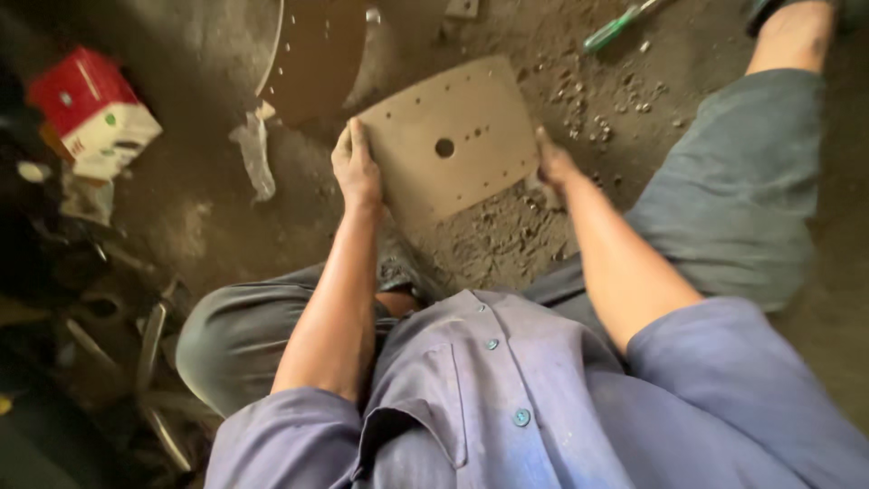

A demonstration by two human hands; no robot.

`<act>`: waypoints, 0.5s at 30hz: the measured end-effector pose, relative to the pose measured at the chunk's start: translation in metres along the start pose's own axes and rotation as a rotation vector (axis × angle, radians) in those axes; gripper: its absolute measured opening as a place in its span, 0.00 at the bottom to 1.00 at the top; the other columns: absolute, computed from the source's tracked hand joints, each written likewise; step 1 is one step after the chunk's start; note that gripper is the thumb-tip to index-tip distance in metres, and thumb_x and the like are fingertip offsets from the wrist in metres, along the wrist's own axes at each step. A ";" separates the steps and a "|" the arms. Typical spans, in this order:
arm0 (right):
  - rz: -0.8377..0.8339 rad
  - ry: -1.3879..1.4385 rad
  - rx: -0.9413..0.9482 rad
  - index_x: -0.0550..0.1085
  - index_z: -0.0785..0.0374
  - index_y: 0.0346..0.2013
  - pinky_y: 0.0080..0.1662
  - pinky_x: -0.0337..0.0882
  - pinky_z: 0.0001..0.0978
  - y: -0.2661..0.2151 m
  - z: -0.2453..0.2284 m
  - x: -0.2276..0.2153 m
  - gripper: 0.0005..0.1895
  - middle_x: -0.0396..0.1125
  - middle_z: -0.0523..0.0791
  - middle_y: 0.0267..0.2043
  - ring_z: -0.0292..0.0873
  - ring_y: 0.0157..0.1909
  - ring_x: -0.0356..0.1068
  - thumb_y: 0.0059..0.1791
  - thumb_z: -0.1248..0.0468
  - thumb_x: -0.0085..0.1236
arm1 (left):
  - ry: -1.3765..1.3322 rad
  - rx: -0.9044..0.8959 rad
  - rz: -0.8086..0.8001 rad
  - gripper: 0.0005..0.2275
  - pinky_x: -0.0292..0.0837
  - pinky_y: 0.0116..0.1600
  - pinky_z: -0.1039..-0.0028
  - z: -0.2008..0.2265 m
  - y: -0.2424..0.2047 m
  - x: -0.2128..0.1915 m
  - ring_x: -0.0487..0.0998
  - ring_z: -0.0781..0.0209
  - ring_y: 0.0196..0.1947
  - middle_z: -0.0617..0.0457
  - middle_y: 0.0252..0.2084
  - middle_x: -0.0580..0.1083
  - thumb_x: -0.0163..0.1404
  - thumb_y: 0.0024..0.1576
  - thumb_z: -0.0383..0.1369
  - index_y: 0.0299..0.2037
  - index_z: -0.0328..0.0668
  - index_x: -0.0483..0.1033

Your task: The person rubs several metal vehicle parts by hand to remove debris while sitting on a workshop floor.

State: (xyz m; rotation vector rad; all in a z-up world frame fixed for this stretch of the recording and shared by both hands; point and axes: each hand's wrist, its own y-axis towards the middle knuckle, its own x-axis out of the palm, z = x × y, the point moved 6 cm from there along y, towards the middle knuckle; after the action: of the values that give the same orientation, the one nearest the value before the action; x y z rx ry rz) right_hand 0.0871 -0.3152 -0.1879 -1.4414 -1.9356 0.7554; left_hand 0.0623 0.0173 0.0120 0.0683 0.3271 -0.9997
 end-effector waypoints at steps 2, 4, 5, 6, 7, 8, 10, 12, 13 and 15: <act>0.092 0.062 -0.055 0.60 0.59 0.74 0.72 0.53 0.44 0.027 0.027 0.007 0.41 0.57 0.48 0.74 0.44 0.74 0.54 0.56 0.35 0.35 | -0.039 0.030 -0.001 0.18 0.71 0.49 0.76 0.009 0.000 0.000 0.74 0.70 0.42 0.59 0.42 0.78 0.45 0.67 0.43 0.50 0.32 0.77; 0.107 -0.487 -0.588 0.59 0.65 0.74 0.71 0.46 0.49 0.024 -0.005 0.024 0.31 0.50 0.56 0.76 0.52 0.76 0.47 0.66 0.45 0.28 | 0.004 -0.018 -0.013 0.19 0.70 0.45 0.75 0.008 0.000 0.000 0.71 0.69 0.38 0.58 0.37 0.76 0.42 0.69 0.43 0.45 0.32 0.78; -0.360 0.240 -0.330 0.70 0.65 0.65 0.52 0.62 0.52 0.020 -0.003 0.063 0.23 0.66 0.56 0.55 0.52 0.48 0.62 0.61 0.55 0.41 | 0.001 -0.019 -0.019 0.19 0.70 0.45 0.75 0.009 -0.002 -0.001 0.71 0.69 0.38 0.58 0.37 0.76 0.42 0.69 0.43 0.45 0.32 0.78; -0.362 0.106 -0.398 0.70 0.65 0.65 0.53 0.62 0.50 -0.005 -0.016 0.088 0.23 0.66 0.55 0.56 0.50 0.49 0.62 0.61 0.54 0.40 | 0.027 -0.015 -0.038 0.19 0.69 0.43 0.75 0.010 -0.008 -0.001 0.69 0.69 0.36 0.57 0.35 0.74 0.40 0.70 0.42 0.44 0.32 0.77; -0.297 -0.172 -0.530 0.69 0.64 0.65 0.54 0.62 0.49 -0.038 -0.033 0.113 0.24 0.66 0.54 0.57 0.49 0.50 0.63 0.61 0.53 0.40 | 0.054 -0.012 -0.058 0.19 0.68 0.41 0.74 0.011 -0.013 0.002 0.68 0.68 0.34 0.57 0.33 0.72 0.39 0.71 0.42 0.42 0.32 0.77; -0.234 -0.483 -0.742 0.69 0.64 0.66 0.55 0.62 0.47 -0.076 -0.054 0.145 0.25 0.66 0.53 0.57 0.48 0.52 0.63 0.61 0.52 0.39 | 0.060 -0.010 -0.058 0.19 0.68 0.41 0.74 0.013 -0.014 0.002 0.68 0.68 0.34 0.57 0.33 0.72 0.39 0.71 0.42 0.42 0.32 0.77; -0.106 -0.780 -1.052 0.69 0.63 0.67 0.56 0.62 0.44 -0.122 -0.089 0.173 0.26 0.66 0.52 0.59 0.46 0.54 0.63 0.61 0.51 0.38 | 0.066 0.123 -0.114 0.18 0.72 0.43 0.74 0.021 -0.017 0.008 0.73 0.69 0.37 0.58 0.36 0.76 0.37 0.70 0.40 0.43 0.32 0.75; 0.030 -0.801 -1.147 0.68 0.63 0.68 0.58 0.63 0.41 -0.100 -0.098 0.153 0.27 0.66 0.50 0.61 0.44 0.57 0.63 0.61 0.49 0.36 | 0.085 0.142 -0.118 0.18 0.69 0.42 0.73 0.017 -0.015 0.013 0.70 0.69 0.36 0.58 0.34 0.73 0.38 0.71 0.40 0.42 0.31 0.75; 0.066 -0.779 -1.100 0.68 0.62 0.68 0.59 0.63 0.39 -0.066 -0.093 0.130 0.28 0.66 0.49 0.62 0.43 0.58 0.63 0.61 0.49 0.36 | 0.092 0.160 -0.129 0.18 0.67 0.41 0.72 0.015 -0.012 0.013 0.67 0.68 0.35 0.57 0.33 0.70 0.40 0.72 0.39 0.42 0.30 0.74; -0.086 -0.339 -0.525 0.67 0.62 0.69 0.61 0.63 0.36 0.020 -0.053 0.065 0.29 0.66 0.47 0.64 0.41 0.61 0.64 0.61 0.47 0.35 | 0.097 0.150 -0.110 0.18 0.67 0.41 0.73 0.008 -0.013 0.005 0.67 0.69 0.35 0.57 0.33 0.71 0.39 0.72 0.40 0.41 0.30 0.74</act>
State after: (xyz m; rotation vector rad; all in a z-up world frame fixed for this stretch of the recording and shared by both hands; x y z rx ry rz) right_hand 0.1248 -0.2432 -0.1593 -1.5842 -2.5807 0.4910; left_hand 0.0559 0.0043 0.0194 0.2373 0.3473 -1.1318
